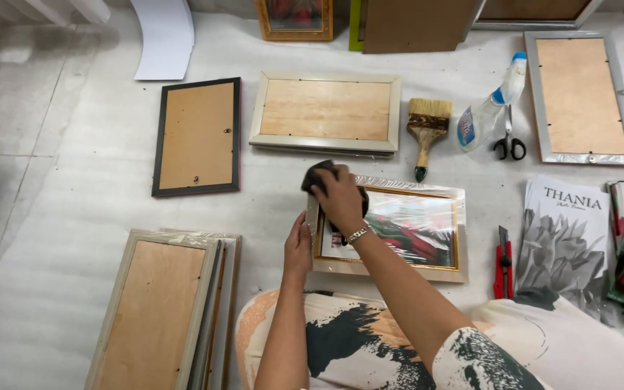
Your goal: Cleaning a picture frame with a cloth and applying a substance to the back of a frame with a brush
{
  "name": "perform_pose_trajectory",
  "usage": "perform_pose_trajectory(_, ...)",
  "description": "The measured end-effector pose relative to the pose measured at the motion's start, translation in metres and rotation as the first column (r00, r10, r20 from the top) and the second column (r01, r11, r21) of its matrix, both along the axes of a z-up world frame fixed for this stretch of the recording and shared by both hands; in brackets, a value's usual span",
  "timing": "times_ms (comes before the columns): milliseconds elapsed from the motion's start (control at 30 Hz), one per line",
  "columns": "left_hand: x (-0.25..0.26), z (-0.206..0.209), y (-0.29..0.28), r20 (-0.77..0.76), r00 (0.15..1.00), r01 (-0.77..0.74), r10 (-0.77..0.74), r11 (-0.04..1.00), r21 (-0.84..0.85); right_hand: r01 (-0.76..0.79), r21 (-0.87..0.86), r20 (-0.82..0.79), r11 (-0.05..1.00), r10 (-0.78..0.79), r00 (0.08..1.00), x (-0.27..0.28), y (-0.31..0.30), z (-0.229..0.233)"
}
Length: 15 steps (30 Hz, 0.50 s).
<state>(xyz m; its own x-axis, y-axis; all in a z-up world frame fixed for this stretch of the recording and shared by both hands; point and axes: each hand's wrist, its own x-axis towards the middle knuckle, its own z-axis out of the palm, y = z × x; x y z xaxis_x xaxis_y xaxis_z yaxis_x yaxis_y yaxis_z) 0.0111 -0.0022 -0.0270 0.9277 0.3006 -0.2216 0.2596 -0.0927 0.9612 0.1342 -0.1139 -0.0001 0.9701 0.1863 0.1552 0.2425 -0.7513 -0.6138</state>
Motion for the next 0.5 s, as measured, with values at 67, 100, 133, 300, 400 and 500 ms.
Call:
perform_pose_trajectory(67,-0.001,0.002,-0.001,0.001,1.000,0.001,-0.001,1.000,0.003,-0.014,-0.019,0.030,1.000,0.014,0.999,0.005,-0.018,-0.012)
perform_pose_trajectory(100,0.000,0.003,-0.001,0.004,1.000,-0.005,0.005,1.000,0.009,-0.034,-0.034,0.062,0.999,0.036,0.997,0.008,-0.027,-0.018)
perform_pose_trajectory(133,0.000,0.006,-0.002,0.003,1.000,0.001,-0.001,1.000,0.009,-0.028,-0.034,0.062,0.999,0.030,0.998,0.008,-0.050,-0.028)
perform_pose_trajectory(300,-0.003,0.022,-0.010,0.047,0.998,-0.046,0.051,0.993,-0.109,0.355,-0.096,-0.131,0.930,-0.365,0.922,0.001,-0.187,-0.063)
perform_pose_trajectory(400,-0.003,0.019,-0.009,0.057,0.997,-0.035,0.041,0.994,-0.106,0.592,-0.233,-0.037,0.772,-0.615,0.788,-0.008,-0.265,-0.091)
perform_pose_trajectory(500,-0.003,0.022,-0.011,0.067,0.996,-0.048,0.056,0.991,-0.126,0.698,-0.246,-0.048,0.672,-0.728,0.684,0.004,-0.254,-0.112)
